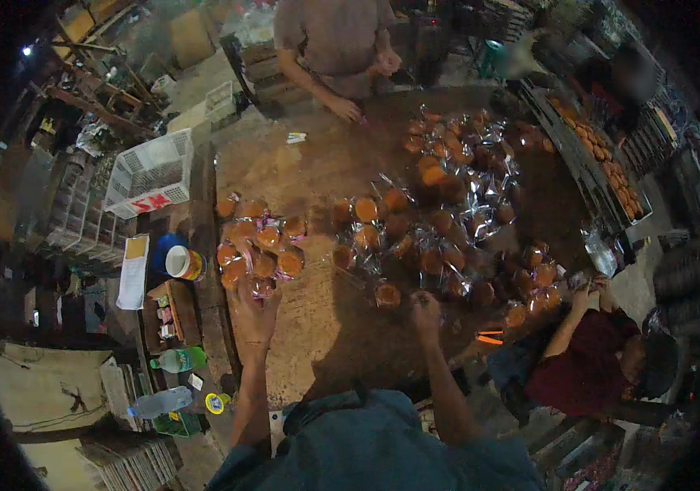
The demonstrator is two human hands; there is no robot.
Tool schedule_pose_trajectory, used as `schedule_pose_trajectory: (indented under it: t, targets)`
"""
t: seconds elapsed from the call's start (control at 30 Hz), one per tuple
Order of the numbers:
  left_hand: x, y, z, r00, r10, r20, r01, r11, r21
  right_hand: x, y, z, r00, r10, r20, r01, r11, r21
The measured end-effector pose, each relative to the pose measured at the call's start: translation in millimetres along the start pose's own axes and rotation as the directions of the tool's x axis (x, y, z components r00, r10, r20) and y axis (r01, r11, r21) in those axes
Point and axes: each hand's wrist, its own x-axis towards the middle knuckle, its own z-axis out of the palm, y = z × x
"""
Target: The person places round baked buns into clear plastic bags and ties them with small rubber bands. They work at a wooden table alongside others, handling buns and bags one at a time and stacking the finished packages.
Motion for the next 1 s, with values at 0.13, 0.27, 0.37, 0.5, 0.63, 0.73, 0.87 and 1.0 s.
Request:
schedule_pose_trajectory:
  t: [0.13,0.27,0.37,0.5,0.63,0.73,0.87,1.0]
  targets:
    - [-45.3,-22.4,8.9,0.942,-0.015,0.336,-0.003,0.999,0.052,35.0,82.1,20.7,0.981,0.192,0.037,-0.173,0.940,-0.295]
    - [-89.7,-32.2,18.4,0.605,-0.359,0.711,0.556,0.829,-0.055,43.7,112.9,35.7,0.986,0.168,0.008,-0.164,0.967,-0.197]
    - [-107.0,-25.7,14.9,0.417,-0.365,0.833,0.632,0.775,0.023,33.5,88.8,44.5,0.991,-0.101,0.093,0.132,0.883,-0.450]
    - [-111.6,-12.4,17.2,0.577,-0.244,0.780,0.477,0.876,-0.078,-9.6,23.5,37.1,0.853,-0.391,0.344,0.520,0.677,-0.521]
    - [-106.0,-5.0,31.3,0.562,-0.179,0.808,0.410,0.908,-0.084,-17.8,-8.4,26.2,0.933,-0.183,0.310,0.344,0.706,-0.619]
    - [-102.0,-0.5,34.0,0.538,-0.118,0.835,0.358,0.928,-0.099,-6.2,3.2,23.7,0.924,-0.010,0.382,0.304,0.623,-0.721]
    - [-102.3,10.3,21.3,0.596,-0.064,0.800,0.344,0.921,-0.182,-21.5,19.6,28.0,0.806,-0.065,0.588,0.538,0.496,-0.682]
    - [-112.5,17.2,18.2,0.837,0.140,0.530,-0.137,0.990,-0.045,-65.8,-16.9,19.4,0.389,-0.142,0.910,0.852,0.430,-0.298]
